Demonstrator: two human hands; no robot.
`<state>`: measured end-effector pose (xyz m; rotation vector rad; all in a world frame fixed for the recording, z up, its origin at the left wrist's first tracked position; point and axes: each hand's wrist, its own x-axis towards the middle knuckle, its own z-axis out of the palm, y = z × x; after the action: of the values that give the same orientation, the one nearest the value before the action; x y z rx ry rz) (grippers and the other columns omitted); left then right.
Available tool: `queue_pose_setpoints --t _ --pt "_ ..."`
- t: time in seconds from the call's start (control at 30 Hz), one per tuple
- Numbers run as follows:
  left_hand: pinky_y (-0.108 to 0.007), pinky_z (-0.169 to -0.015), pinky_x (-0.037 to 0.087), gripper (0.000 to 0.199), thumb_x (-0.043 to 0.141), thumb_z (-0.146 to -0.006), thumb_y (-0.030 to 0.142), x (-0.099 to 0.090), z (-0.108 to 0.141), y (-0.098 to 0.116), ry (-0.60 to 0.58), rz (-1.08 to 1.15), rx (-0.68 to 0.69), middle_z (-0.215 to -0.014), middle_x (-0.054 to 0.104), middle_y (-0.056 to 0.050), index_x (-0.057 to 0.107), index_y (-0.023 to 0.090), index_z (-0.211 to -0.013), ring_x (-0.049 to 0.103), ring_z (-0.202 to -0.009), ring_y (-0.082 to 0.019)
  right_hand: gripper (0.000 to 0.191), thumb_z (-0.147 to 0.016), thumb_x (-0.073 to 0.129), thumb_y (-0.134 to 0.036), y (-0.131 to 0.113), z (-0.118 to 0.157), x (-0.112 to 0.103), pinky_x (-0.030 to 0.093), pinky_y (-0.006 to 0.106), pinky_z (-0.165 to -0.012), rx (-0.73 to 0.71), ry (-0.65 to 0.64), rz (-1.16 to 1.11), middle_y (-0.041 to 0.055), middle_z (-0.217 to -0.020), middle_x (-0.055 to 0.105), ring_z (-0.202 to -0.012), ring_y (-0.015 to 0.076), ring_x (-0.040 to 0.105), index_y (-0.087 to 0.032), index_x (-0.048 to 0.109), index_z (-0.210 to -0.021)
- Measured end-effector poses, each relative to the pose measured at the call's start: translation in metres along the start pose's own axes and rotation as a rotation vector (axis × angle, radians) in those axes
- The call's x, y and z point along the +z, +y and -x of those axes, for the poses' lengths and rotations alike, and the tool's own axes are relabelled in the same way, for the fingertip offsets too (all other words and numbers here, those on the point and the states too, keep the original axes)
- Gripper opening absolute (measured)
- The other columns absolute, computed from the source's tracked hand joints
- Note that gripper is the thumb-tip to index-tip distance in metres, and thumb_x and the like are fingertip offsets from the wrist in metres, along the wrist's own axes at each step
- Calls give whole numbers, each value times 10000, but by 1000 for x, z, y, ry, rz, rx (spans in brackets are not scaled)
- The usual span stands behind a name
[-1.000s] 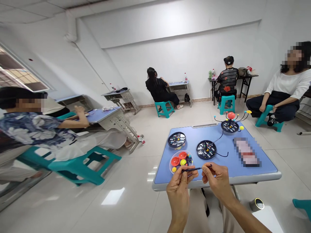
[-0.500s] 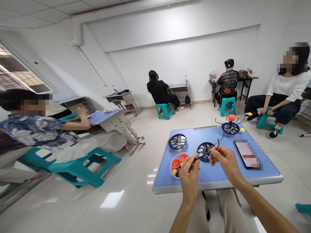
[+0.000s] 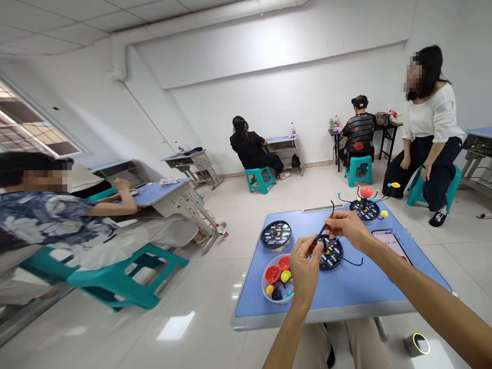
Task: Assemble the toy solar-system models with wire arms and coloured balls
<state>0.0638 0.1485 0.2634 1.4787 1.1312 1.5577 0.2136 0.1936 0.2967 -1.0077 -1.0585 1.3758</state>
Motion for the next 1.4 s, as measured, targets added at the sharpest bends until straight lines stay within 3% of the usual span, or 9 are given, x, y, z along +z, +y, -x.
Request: queue_pose_setpoints --t 0.1,0.17,0.3,0.43,0.63,1.0,1.17,1.4 --pt "-272 -632 471 385 639 -822 447 -2 -8 -7 -36 169 -208 -732 620 -16 720 144 -1045 557 -612 -131 229 -642 788 -281 -1 -19 -3 503 230 -506 34 -35 37 20 -544 638 -517 112 596 -139 617 -583" --pt "-277 -627 476 410 613 -832 460 -3 -12 -13 1 176 -242 -758 630 -22 698 138 -1072 559 -604 -128 217 -668 763 -253 1 -32 -6 482 215 -481 48 -48 74 18 -528 632 -481 97 571 -140 605 -574" --pt "-295 -728 494 321 694 -761 277 1 -11 -30 49 -112 6 -867 629 -39 687 186 -1069 589 -755 -162 142 -689 725 -187 10 -59 -13 426 183 -426 90 -77 163 3 -492 610 -434 81 530 -135 624 -604" --pt "-324 -740 500 341 647 -809 222 11 -4 -48 37 -311 155 -880 617 -44 648 214 -1149 584 -775 -182 92 -667 704 -126 25 -80 -17 391 173 -390 144 -123 242 -1 -479 604 -425 88 529 -137 633 -610" --pt "-330 -772 503 285 574 -895 238 22 -5 -67 -18 -391 216 -945 637 -73 643 206 -1170 618 -834 -196 118 -680 646 -66 39 -94 -17 385 165 -377 175 -179 336 -5 -487 600 -426 88 532 -143 623 -594" --pt "-294 -719 509 188 516 -917 183 31 -8 -84 41 -410 263 -876 645 -51 663 188 -1035 625 -773 -165 116 -757 613 -58 53 -103 -16 395 163 -424 221 -270 473 -2 -552 618 -460 70 526 -124 625 -663" --pt "-262 -650 468 103 554 -867 157 33 -10 -83 46 -390 187 -773 613 -15 649 183 -897 581 -688 -147 128 -768 592 -39 53 -104 -10 404 184 -454 240 -289 560 -15 -539 602 -472 80 523 -127 628 -682" --pt "-278 -665 411 68 594 -782 151 31 -7 -93 12 -435 -65 -737 575 -9 585 181 -722 542 -717 -168 148 -751 574 -28 65 -101 -6 388 196 -454 270 -285 721 -40 -468 557 -439 89 488 -134 633 -667"
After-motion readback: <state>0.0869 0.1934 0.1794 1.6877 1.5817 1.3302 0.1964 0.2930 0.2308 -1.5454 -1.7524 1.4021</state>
